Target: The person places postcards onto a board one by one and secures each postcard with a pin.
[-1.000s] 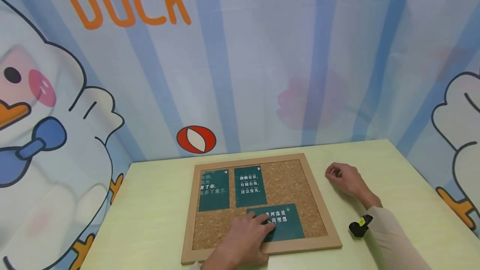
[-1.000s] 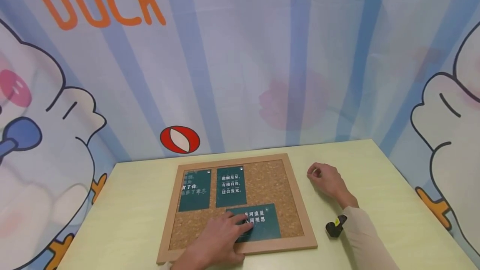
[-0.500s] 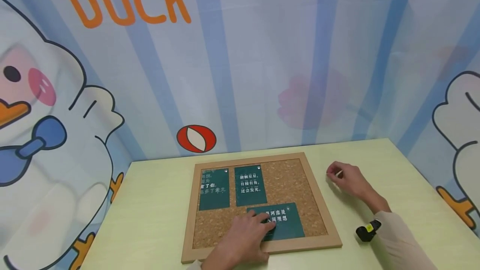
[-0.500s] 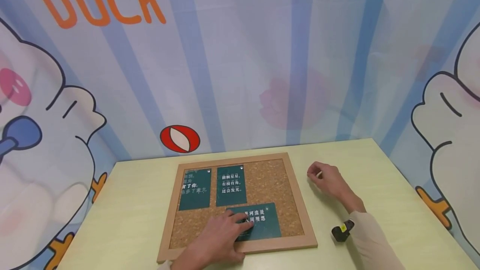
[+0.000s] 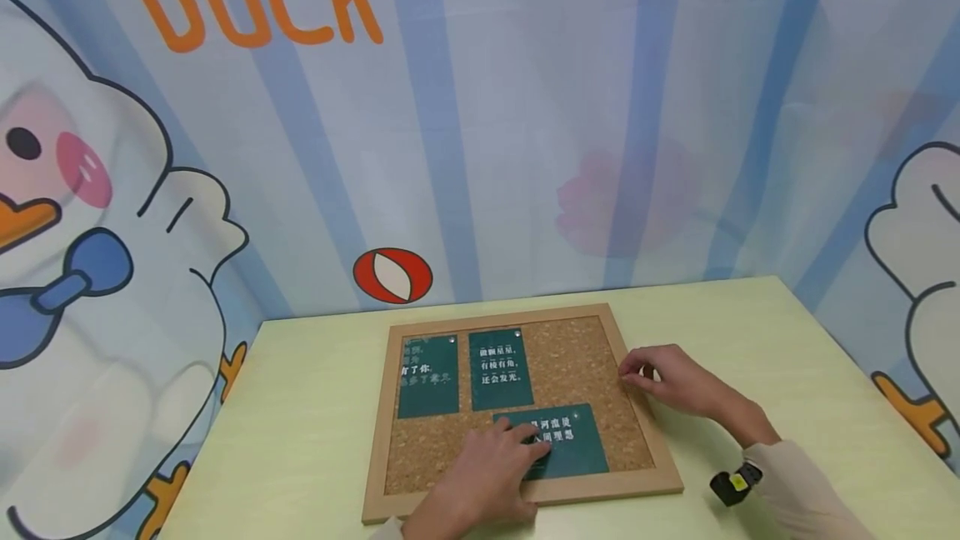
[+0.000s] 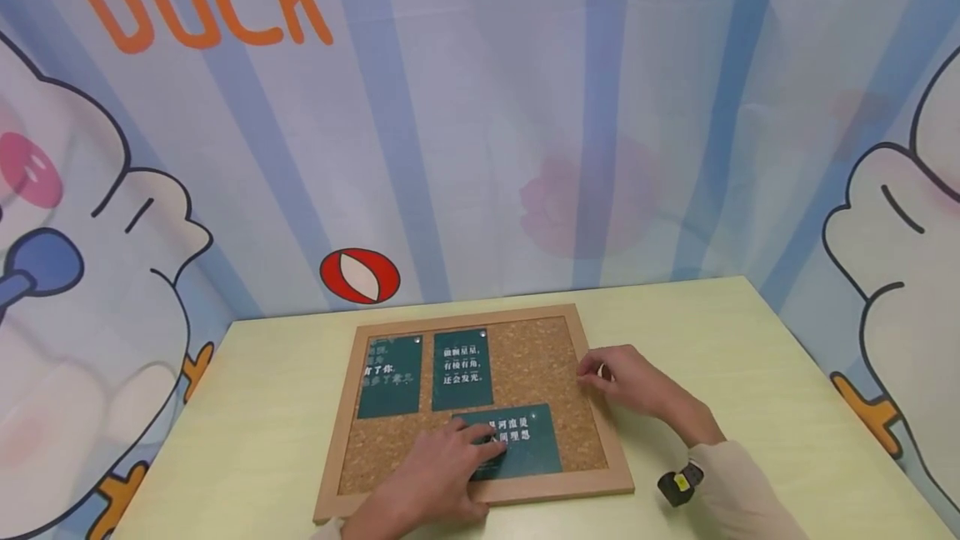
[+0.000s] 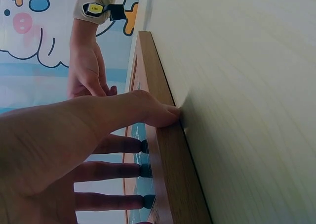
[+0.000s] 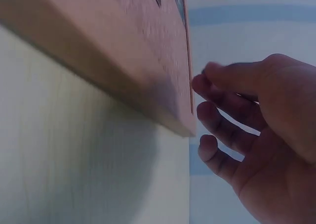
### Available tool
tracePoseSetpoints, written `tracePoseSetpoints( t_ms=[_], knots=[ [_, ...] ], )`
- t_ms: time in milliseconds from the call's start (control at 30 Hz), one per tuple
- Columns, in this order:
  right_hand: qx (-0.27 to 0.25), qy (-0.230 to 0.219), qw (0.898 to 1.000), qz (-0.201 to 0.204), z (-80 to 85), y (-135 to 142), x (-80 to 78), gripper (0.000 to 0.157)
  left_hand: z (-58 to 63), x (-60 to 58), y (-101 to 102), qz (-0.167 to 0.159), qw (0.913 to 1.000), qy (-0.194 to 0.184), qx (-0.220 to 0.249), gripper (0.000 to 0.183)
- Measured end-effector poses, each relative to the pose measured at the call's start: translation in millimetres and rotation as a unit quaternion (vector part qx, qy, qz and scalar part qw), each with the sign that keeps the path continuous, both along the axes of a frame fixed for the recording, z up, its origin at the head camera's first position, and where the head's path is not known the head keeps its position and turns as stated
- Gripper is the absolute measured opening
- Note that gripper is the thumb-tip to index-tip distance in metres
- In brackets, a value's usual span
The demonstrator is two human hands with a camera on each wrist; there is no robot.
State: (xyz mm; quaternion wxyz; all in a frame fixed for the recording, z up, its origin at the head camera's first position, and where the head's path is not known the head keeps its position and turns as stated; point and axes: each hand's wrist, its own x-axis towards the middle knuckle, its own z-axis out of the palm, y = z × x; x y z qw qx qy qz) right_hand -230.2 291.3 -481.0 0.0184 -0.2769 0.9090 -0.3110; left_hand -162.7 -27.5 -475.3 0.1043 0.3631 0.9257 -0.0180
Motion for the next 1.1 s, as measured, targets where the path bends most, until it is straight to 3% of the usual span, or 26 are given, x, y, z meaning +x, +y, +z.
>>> tracePoseSetpoints(
  t_ms=[200,367,567,1100],
  knots=[
    [-0.002,-0.039,0.998,0.052,0.3,-25,4.1,0.006,-0.2,1.1,0,0.002,1.0000,0.008,0.000,0.071],
    [0.010,-0.034,0.997,0.075,-5.9,-38,4.4,0.008,-0.4,1.4,1,0.003,0.9999,0.014,-0.002,0.070],
    [0.019,-0.017,0.996,0.088,-12.3,-43,4.3,0.009,-1.1,0.8,1,0.006,0.9999,0.011,-0.003,0.069],
    [0.024,-0.030,0.994,0.100,-12.6,-52,1.9,0.010,-1.3,0.0,1,0.006,0.9999,0.012,-0.005,0.072]
  ],
)
